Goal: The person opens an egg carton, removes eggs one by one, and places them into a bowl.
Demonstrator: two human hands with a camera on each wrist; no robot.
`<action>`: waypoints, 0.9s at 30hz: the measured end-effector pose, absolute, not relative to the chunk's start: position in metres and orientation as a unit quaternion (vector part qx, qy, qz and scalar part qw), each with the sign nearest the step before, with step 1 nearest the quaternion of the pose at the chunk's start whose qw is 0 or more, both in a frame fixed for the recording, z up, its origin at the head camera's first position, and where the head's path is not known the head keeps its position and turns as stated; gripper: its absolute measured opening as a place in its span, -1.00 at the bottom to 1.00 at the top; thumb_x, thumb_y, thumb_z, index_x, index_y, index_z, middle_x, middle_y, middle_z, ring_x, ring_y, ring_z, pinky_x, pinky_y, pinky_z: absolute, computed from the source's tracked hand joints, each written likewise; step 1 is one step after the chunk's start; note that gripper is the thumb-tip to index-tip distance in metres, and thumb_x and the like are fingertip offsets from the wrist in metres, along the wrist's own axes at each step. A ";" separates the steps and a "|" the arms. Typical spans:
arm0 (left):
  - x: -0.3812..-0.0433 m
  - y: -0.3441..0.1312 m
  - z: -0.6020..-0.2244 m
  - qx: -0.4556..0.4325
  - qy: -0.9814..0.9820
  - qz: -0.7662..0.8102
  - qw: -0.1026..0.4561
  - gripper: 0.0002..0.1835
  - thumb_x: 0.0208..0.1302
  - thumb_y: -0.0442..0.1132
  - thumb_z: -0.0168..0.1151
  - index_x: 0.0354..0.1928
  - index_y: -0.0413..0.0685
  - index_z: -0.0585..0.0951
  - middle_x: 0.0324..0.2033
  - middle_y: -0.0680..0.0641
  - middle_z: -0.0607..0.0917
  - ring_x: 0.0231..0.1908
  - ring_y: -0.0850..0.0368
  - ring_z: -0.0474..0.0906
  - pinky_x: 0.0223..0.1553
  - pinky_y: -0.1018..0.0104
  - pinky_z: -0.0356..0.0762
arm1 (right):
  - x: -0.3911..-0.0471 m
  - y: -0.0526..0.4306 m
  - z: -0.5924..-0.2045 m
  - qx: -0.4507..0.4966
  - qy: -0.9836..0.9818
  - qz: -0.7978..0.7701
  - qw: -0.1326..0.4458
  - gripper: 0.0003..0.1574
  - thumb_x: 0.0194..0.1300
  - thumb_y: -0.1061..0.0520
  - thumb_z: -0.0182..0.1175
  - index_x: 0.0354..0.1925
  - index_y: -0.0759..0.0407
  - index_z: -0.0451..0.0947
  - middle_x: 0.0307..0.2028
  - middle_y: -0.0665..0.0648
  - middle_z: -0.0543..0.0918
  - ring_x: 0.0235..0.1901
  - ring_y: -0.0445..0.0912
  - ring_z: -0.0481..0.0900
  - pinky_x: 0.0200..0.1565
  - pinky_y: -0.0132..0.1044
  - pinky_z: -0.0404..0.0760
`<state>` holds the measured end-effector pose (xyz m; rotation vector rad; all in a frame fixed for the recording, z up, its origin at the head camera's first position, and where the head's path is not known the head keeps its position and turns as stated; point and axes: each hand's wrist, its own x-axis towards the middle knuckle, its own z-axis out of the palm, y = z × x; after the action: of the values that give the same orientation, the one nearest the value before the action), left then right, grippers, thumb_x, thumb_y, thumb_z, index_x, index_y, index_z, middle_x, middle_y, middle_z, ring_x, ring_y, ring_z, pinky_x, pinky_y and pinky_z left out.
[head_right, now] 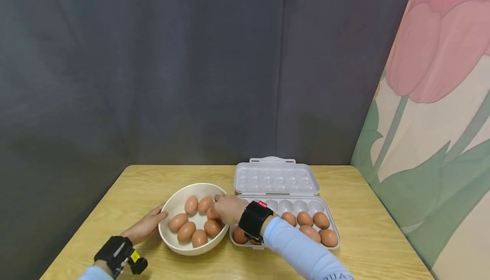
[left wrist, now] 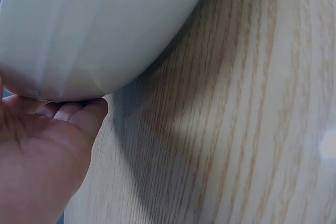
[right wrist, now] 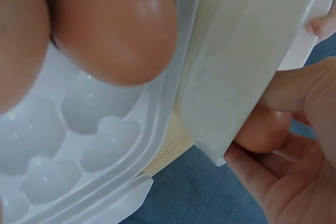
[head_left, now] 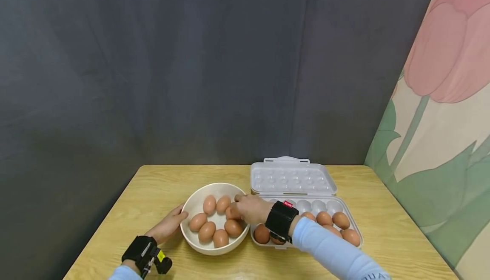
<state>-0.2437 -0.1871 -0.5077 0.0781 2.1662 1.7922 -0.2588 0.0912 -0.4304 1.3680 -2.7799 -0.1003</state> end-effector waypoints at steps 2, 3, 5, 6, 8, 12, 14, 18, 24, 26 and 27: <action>-0.245 -0.187 -0.507 0.029 0.759 0.629 0.162 -0.45 0.41 -0.28 -0.31 0.39 -0.27 -0.01 0.37 -0.36 0.01 0.35 -0.25 -0.06 0.33 -0.14 0.00 | -0.260 0.090 -0.432 0.444 -0.895 -0.038 0.025 -0.68 -0.08 0.22 0.32 -0.28 -0.07 0.63 -0.39 0.00 0.48 -0.51 -0.16 0.48 -0.52 -0.41 0.47; -0.245 -0.188 -0.507 0.029 0.759 0.629 0.162 -0.45 0.41 -0.28 -0.30 0.39 -0.28 -0.01 0.37 -0.36 0.01 0.35 -0.25 -0.06 0.33 -0.14 0.00 | -0.260 0.089 -0.432 0.445 -0.894 -0.040 0.026 -0.69 -0.08 0.23 0.33 -0.28 -0.06 0.63 -0.39 0.00 0.48 -0.52 -0.16 0.48 -0.53 -0.42 0.46; -0.244 -0.188 -0.507 0.026 0.758 0.630 0.164 -0.45 0.41 -0.28 -0.31 0.39 -0.28 -0.02 0.37 -0.37 0.00 0.35 -0.26 -0.06 0.32 -0.15 -0.01 | -0.259 0.088 -0.434 0.448 -0.892 -0.050 0.031 -0.71 -0.08 0.21 0.33 -0.30 -0.06 0.62 -0.41 -0.01 0.48 -0.54 -0.17 0.47 -0.55 -0.44 0.45; -0.244 -0.188 -0.507 0.024 0.759 0.629 0.167 -0.45 0.41 -0.28 -0.31 0.39 -0.28 -0.03 0.37 -0.37 -0.01 0.35 -0.26 -0.06 0.32 -0.15 -0.01 | -0.258 0.088 -0.436 0.450 -0.890 -0.057 0.034 -0.75 -0.07 0.20 0.31 -0.32 -0.05 0.61 -0.41 -0.01 0.48 -0.55 -0.18 0.47 -0.57 -0.44 0.45; -0.243 -0.189 -0.508 0.023 0.759 0.627 0.171 -0.45 0.41 -0.28 -0.32 0.39 -0.30 -0.04 0.37 -0.37 -0.02 0.35 -0.27 -0.08 0.32 -0.16 -0.01 | -0.255 0.087 -0.438 0.449 -0.891 -0.064 0.038 -0.80 -0.06 0.19 0.30 -0.37 -0.05 0.59 -0.43 -0.02 0.48 -0.57 -0.18 0.46 -0.60 -0.44 0.43; -0.242 -0.188 -0.510 0.036 0.759 0.625 0.180 -0.44 0.42 -0.27 -0.33 0.39 -0.30 -0.07 0.37 -0.38 -0.05 0.35 -0.28 -0.10 0.32 -0.16 -0.02 | -0.251 0.086 -0.440 0.429 -0.900 -0.070 0.031 -0.84 -0.05 0.20 0.27 -0.44 -0.07 0.59 -0.46 -0.03 0.49 -0.59 -0.19 0.45 -0.61 -0.42 0.42; -0.241 -0.188 -0.510 0.041 0.757 0.626 0.184 -0.44 0.43 -0.26 -0.33 0.39 -0.31 -0.09 0.37 -0.39 -0.07 0.35 -0.29 -0.12 0.32 -0.17 -0.02 | -0.250 0.085 -0.441 0.418 -0.906 -0.066 0.017 -0.83 -0.06 0.21 0.28 -0.46 -0.09 0.59 -0.47 -0.04 0.49 -0.58 -0.19 0.44 -0.59 -0.41 0.43; -0.240 -0.188 -0.510 0.036 0.760 0.620 0.191 -0.44 0.43 -0.25 -0.34 0.39 -0.32 -0.09 0.36 -0.42 -0.07 0.34 -0.33 -0.11 0.30 -0.18 0.00 | -0.249 0.083 -0.441 0.405 -0.912 -0.069 -0.009 -0.82 -0.06 0.22 0.29 -0.53 -0.11 0.58 -0.47 -0.06 0.48 -0.55 -0.20 0.42 -0.53 -0.40 0.44; -0.242 -0.190 -0.508 0.046 0.755 0.626 0.189 -0.43 0.42 -0.27 -0.33 0.39 -0.32 -0.10 0.37 -0.40 -0.09 0.36 -0.30 -0.15 0.32 -0.17 -0.07 | -0.253 0.079 -0.439 0.391 -0.917 -0.074 -0.024 -0.79 -0.04 0.21 0.27 -0.63 -0.11 0.53 -0.48 -0.06 0.47 -0.60 -0.18 0.38 -0.57 -0.41 0.41; -0.244 -0.191 -0.507 0.053 0.753 0.627 0.190 -0.43 0.43 -0.27 -0.33 0.40 -0.32 -0.11 0.37 -0.40 -0.10 0.36 -0.29 -0.16 0.33 -0.17 -0.06 | -0.254 0.077 -0.439 0.385 -0.920 -0.064 -0.026 -0.80 -0.03 0.21 0.26 -0.62 -0.11 0.54 -0.51 -0.07 0.47 -0.62 -0.19 0.36 -0.59 -0.42 0.38; -0.244 -0.192 -0.506 0.053 0.755 0.626 0.190 -0.43 0.42 -0.27 -0.33 0.40 -0.31 -0.11 0.37 -0.40 -0.10 0.36 -0.30 -0.15 0.32 -0.17 -0.05 | -0.254 0.076 -0.439 0.384 -0.921 -0.060 -0.026 -0.80 -0.04 0.21 0.26 -0.62 -0.11 0.54 -0.52 -0.08 0.47 -0.63 -0.19 0.35 -0.60 -0.42 0.37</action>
<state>-0.2442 -0.1921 -0.5064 0.1484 2.1219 1.7584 -0.2541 0.0764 -0.4388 1.2271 -2.9417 -0.1920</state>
